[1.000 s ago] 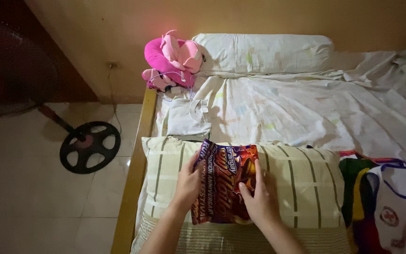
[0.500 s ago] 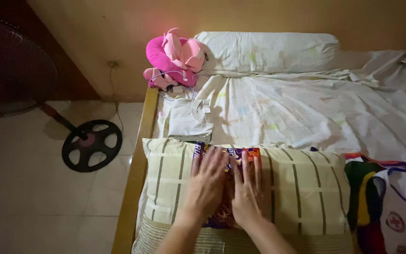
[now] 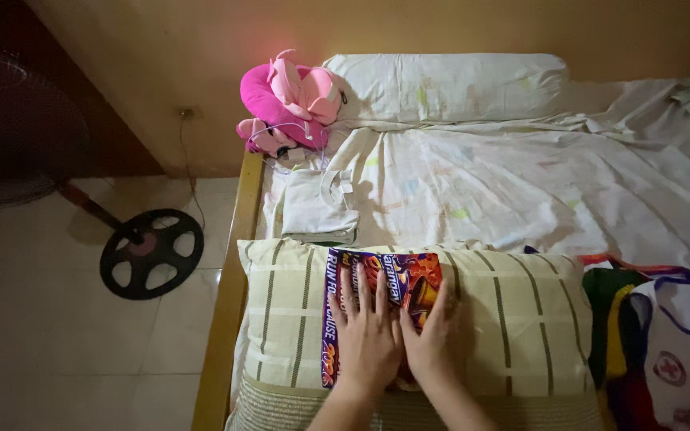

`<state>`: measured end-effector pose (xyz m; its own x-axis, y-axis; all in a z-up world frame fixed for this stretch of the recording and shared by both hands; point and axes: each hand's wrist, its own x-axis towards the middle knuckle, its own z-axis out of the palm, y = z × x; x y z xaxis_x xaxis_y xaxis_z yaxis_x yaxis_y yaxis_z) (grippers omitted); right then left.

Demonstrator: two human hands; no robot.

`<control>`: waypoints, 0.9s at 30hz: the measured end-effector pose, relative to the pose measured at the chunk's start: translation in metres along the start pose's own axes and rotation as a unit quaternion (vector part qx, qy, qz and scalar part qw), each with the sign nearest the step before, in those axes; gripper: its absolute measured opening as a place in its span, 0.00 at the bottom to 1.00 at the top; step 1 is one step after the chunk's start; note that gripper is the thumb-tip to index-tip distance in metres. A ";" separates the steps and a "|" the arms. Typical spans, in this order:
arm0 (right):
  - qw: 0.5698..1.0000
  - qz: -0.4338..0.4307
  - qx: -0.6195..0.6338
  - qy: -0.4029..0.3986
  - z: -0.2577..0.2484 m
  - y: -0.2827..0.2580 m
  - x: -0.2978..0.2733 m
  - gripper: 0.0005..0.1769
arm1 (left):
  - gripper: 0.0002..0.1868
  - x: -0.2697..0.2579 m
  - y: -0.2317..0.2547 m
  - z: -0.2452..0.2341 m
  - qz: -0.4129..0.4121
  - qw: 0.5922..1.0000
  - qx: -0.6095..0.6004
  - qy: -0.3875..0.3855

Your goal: The person folds a white t-shirt and a blue t-shirt on a bed, smoothing and aligning each garment before folding it into a compact rectangle. The folded shirts are placed on the bed surface.

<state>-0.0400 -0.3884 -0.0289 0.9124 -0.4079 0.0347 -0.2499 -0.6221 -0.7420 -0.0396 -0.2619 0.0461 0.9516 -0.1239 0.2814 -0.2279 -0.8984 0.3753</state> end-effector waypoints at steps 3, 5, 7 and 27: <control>0.998 0.056 0.011 0.017 -0.007 -0.008 0.006 0.58 | 0.37 -0.001 0.004 0.000 -0.029 0.999 -0.022 -0.007; 0.986 0.159 -0.056 -0.012 -0.024 -0.019 0.012 0.55 | 0.36 0.001 0.008 -0.001 -0.078 0.995 -0.042 -0.038; 0.987 0.153 0.024 -0.052 -0.041 -0.038 0.010 0.42 | 0.36 0.004 0.010 -0.002 -0.132 0.984 -0.080 -0.083; 0.924 -0.305 -0.128 -0.190 -0.081 -0.244 -0.095 0.39 | 0.44 0.014 -0.128 -0.016 -0.418 0.362 -0.833 -0.022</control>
